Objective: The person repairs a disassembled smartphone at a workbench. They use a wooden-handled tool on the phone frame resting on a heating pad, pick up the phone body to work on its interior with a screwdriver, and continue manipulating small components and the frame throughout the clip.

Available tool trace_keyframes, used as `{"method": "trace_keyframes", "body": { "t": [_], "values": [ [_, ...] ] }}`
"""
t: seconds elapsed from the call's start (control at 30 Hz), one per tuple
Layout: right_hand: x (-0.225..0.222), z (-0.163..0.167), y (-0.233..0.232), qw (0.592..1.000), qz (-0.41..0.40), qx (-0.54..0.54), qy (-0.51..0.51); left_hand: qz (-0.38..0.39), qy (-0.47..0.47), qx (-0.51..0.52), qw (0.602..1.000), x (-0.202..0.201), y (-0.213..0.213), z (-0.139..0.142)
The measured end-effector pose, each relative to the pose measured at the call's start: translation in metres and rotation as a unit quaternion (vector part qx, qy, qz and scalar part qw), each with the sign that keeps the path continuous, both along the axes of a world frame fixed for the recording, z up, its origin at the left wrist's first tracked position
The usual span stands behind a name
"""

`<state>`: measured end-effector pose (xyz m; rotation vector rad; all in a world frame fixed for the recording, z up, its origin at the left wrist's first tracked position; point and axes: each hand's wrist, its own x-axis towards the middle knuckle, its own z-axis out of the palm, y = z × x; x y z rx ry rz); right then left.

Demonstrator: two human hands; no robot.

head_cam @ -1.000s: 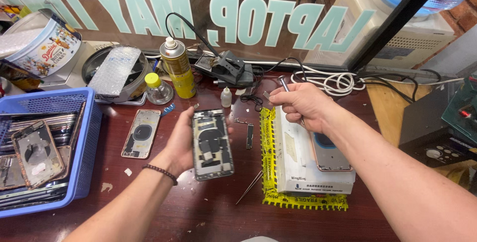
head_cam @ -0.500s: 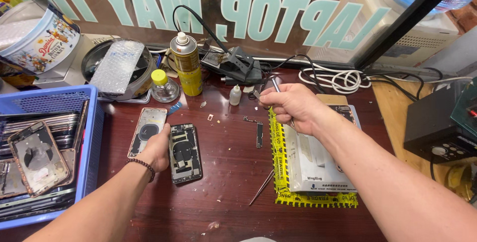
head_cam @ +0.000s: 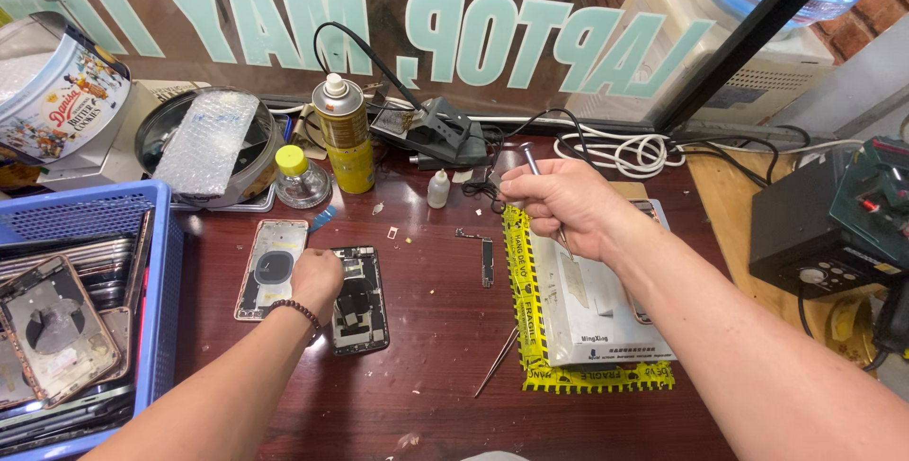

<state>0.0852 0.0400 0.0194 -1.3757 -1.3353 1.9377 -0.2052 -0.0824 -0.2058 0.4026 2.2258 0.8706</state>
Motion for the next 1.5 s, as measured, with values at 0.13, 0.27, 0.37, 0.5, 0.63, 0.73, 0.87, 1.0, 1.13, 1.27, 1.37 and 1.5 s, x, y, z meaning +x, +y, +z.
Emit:
{"method": "trace_keyframes", "body": {
  "t": [0.13,0.27,0.37,0.5,0.63,0.73,0.87,1.0,1.13,1.27,1.37,1.5],
  "values": [
    [0.003,0.003,0.002,1.000,-0.009,0.002,0.006,-0.018,0.042,-0.016,0.999,0.003,-0.004,0.021],
    [0.006,0.004,0.002,1.000,-0.009,0.005,0.014,-0.063,0.082,-0.076,0.992,0.005,-0.006,0.037],
    [0.012,0.006,0.000,1.000,-0.011,0.006,0.025,-0.102,0.134,-0.071,0.983,0.003,-0.007,0.040],
    [0.023,0.012,0.005,1.000,0.007,0.009,0.023,-0.104,0.165,-0.081,0.977,0.000,-0.009,0.040],
    [0.045,0.021,0.014,1.000,0.020,0.022,0.005,-0.066,0.202,0.000,0.977,0.013,-0.008,0.049],
    [0.066,0.028,0.028,0.999,0.037,0.010,0.037,-0.021,0.185,0.040,0.982,0.035,-0.001,0.068],
    [0.103,0.032,0.053,0.999,0.031,0.030,0.011,0.007,0.155,0.132,0.979,0.086,0.022,0.101],
    [0.147,0.041,0.083,0.999,0.021,0.035,-0.019,-0.010,0.075,0.156,0.985,0.136,0.040,0.137],
    [0.169,0.035,0.106,0.998,0.034,0.020,-0.048,-0.071,-0.005,0.225,0.972,0.172,0.057,0.169],
    [0.172,0.019,0.115,0.996,0.062,-0.006,-0.056,-0.135,-0.081,0.244,0.957,0.203,0.083,0.185],
    [0.173,0.005,0.113,0.994,0.068,-0.029,-0.081,-0.253,0.001,0.283,0.925,0.221,0.101,0.189],
    [0.167,-0.006,0.112,0.992,0.085,-0.044,-0.087,-0.359,0.090,0.304,0.878,0.248,0.120,0.190]
  ]
}}
